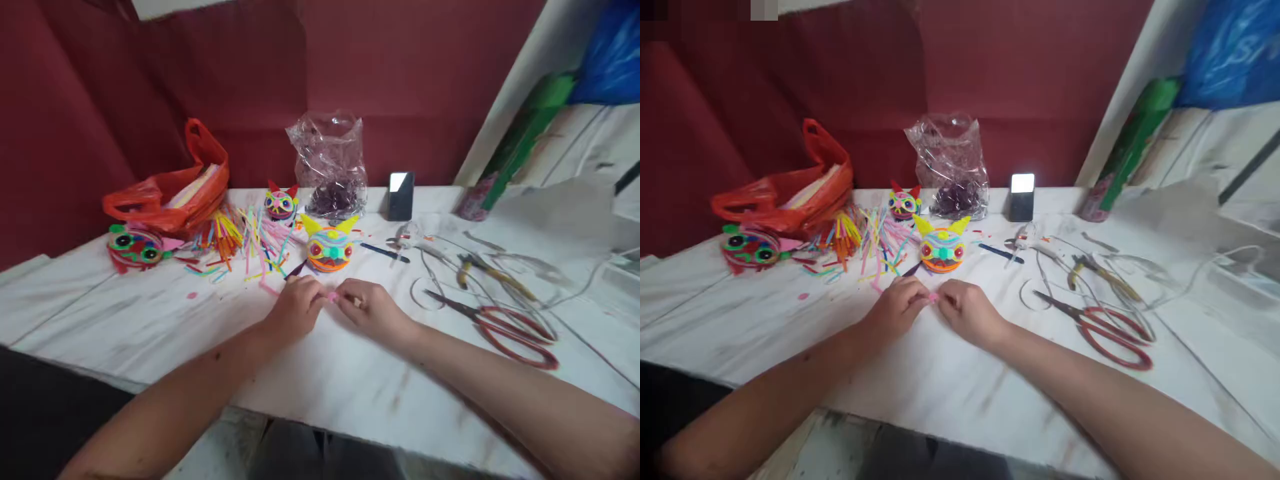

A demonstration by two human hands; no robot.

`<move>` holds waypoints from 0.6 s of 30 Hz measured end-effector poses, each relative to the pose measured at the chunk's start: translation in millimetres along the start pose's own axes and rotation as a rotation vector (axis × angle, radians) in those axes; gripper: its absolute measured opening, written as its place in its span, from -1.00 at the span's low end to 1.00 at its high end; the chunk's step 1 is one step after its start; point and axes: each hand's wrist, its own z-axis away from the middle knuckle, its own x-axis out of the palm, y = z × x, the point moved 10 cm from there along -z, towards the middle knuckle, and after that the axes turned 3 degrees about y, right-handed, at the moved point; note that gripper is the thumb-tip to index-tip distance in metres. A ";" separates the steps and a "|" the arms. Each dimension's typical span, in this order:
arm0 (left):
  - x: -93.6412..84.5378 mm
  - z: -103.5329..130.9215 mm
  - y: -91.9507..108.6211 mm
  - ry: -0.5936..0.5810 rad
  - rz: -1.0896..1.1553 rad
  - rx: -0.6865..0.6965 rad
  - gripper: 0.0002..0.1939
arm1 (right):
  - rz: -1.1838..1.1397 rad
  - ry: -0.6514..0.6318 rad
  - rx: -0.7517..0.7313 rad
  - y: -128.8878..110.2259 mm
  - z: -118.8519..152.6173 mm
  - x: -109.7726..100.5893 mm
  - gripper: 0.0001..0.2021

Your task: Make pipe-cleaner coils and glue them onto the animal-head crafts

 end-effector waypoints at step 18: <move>-3.9 0.6 -10.3 0.054 0.305 -0.216 -0.88 | -0.755 0.089 0.431 31.2 5.8 13.4 -0.67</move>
